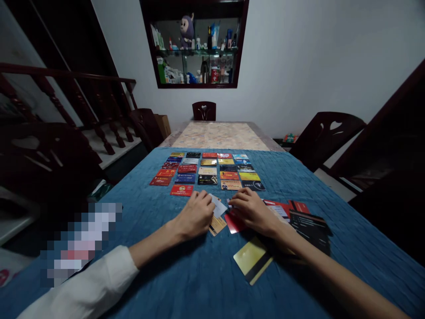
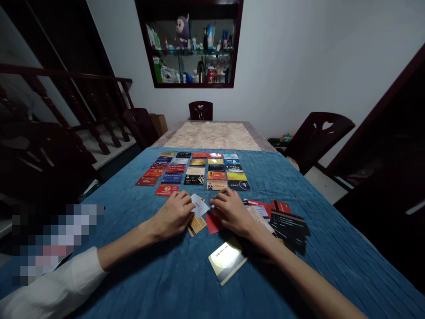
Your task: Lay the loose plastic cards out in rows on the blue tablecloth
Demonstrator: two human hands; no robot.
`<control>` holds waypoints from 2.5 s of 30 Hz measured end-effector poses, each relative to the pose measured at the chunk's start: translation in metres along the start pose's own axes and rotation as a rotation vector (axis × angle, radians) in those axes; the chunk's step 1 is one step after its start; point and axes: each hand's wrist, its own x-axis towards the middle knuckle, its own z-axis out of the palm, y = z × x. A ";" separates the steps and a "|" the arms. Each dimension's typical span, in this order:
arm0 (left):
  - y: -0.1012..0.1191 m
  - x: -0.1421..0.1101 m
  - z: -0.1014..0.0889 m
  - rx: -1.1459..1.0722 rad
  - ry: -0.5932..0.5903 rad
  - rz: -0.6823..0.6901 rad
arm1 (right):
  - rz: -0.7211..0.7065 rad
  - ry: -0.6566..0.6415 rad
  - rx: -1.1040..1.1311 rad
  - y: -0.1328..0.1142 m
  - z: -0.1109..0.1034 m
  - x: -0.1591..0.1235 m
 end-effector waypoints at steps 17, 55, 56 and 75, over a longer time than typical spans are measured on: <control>0.091 0.009 0.018 -0.151 0.086 0.367 | 0.010 0.064 0.082 0.001 -0.004 -0.045; 0.064 0.010 0.012 -0.255 0.104 0.226 | -0.037 -0.086 0.155 -0.012 -0.028 -0.056; 0.061 0.011 0.010 -0.270 0.099 0.214 | -0.036 -0.073 0.160 -0.011 -0.027 -0.056; 0.028 0.020 0.002 -0.351 0.021 0.125 | 0.148 0.086 0.192 -0.007 -0.008 -0.063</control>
